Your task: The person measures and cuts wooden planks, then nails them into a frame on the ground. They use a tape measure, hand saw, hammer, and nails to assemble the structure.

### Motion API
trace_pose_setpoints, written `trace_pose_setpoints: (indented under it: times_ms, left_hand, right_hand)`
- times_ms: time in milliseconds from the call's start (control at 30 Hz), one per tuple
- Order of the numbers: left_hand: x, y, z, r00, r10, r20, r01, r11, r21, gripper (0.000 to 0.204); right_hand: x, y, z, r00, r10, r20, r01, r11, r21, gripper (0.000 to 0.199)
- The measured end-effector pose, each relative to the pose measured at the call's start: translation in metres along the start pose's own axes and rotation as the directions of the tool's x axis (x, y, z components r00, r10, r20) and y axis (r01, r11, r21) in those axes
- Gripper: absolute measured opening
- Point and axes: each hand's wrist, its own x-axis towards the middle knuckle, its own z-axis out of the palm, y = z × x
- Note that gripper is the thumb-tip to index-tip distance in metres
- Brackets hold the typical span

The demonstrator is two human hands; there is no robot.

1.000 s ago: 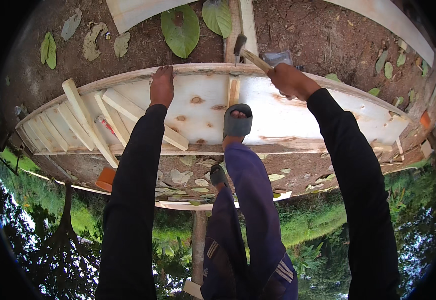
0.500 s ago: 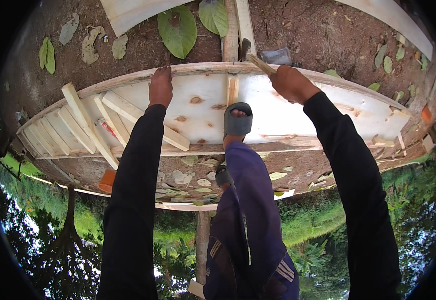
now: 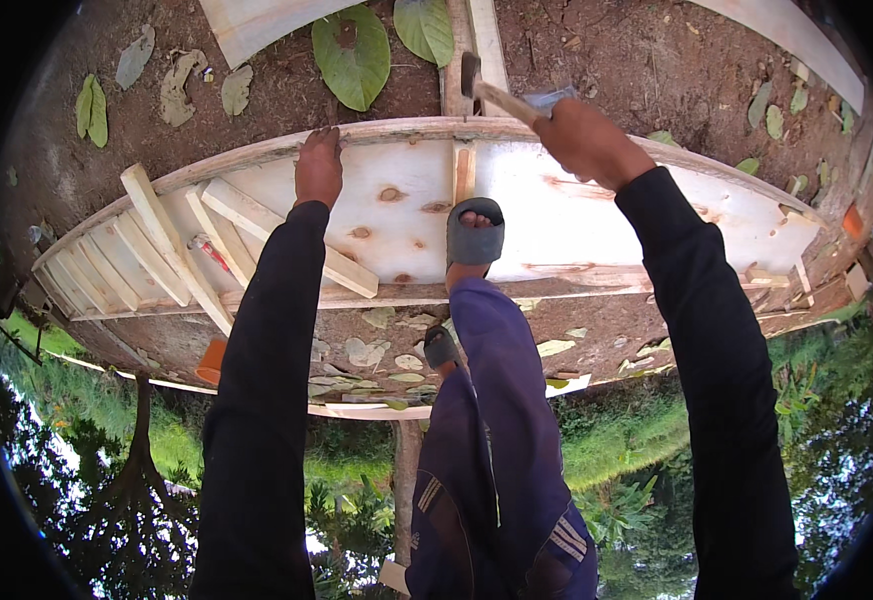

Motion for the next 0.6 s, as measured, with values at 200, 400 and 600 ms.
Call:
trace_pose_setpoints:
  times_ms: [200,400,600]
  left_hand:
    - [0.008,0.002,0.003,0.993,0.076,-0.093,-0.081,0.996,-0.047,0.026]
    - [0.001,-0.009,0.012,0.997,0.015,-0.071,-0.017,0.999,-0.028,0.028]
    - [0.000,0.007,0.006,0.987,0.117,-0.113,-0.120,0.993,-0.015,0.027]
  right_hand:
    - [0.061,0.028,0.007,0.663,-0.388,-0.640,0.312,0.921,-0.235,0.033]
    - [-0.007,0.037,0.051,0.998,-0.031,-0.059,0.017,0.976,-0.215,0.037]
    - [0.029,0.045,-0.025,0.520,-0.363,-0.773,0.312,0.924,-0.223,0.045]
